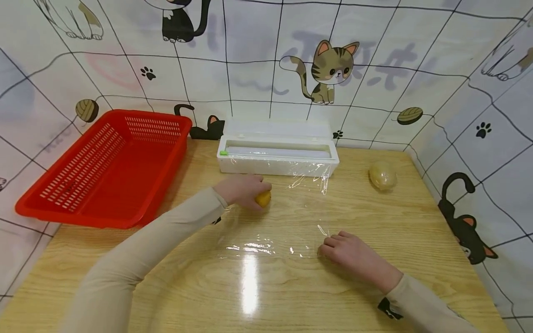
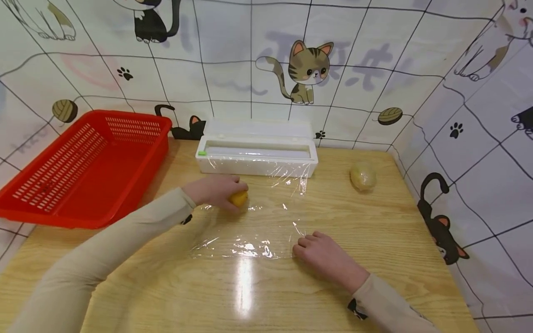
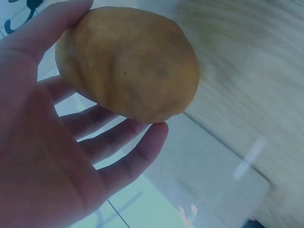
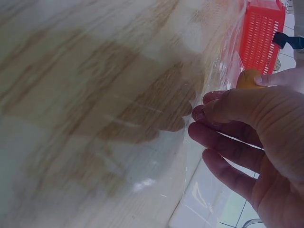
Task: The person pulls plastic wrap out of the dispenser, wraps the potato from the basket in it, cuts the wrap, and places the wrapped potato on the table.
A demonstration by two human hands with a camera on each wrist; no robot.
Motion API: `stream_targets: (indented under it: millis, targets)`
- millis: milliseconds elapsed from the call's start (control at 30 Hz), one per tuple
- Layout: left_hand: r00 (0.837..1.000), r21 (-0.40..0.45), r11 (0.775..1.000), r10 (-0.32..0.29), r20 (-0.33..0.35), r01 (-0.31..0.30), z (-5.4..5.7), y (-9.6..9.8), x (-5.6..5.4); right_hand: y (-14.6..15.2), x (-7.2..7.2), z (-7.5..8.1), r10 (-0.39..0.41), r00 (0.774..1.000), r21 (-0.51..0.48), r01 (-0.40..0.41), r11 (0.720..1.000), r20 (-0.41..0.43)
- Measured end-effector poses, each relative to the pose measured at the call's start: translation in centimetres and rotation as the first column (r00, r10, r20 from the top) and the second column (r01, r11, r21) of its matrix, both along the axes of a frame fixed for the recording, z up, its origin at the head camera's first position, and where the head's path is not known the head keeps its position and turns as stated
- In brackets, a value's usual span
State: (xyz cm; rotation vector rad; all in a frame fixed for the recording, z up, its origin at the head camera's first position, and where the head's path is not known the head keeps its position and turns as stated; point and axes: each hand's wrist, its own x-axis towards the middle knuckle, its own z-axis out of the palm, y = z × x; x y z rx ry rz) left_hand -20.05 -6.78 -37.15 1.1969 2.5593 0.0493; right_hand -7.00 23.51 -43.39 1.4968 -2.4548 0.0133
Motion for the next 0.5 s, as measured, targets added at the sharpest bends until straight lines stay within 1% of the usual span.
stream_targets:
  millis: [100, 300, 500]
  targets:
    - [1.000, -0.023, 1.000, -0.011, -0.012, 0.011, 0.1, 1.3, 0.4, 0.0, 0.0, 0.0, -0.012, 1.000, -0.006, 0.012, 1.000, 0.025]
    - [0.996, -0.099, 0.995, -0.029, -0.081, 0.021, -0.2, 3.6, 1.3, 0.0, 0.0, -0.1, -0.020, 0.999, -0.029, 0.021, 0.999, 0.047]
    - [0.994, -0.160, 0.986, -0.056, -0.090, 0.041, -0.8, 5.6, 2.5, -0.1, 0.0, -0.1, -0.023, 0.999, -0.035, 0.025, 0.999, 0.048]
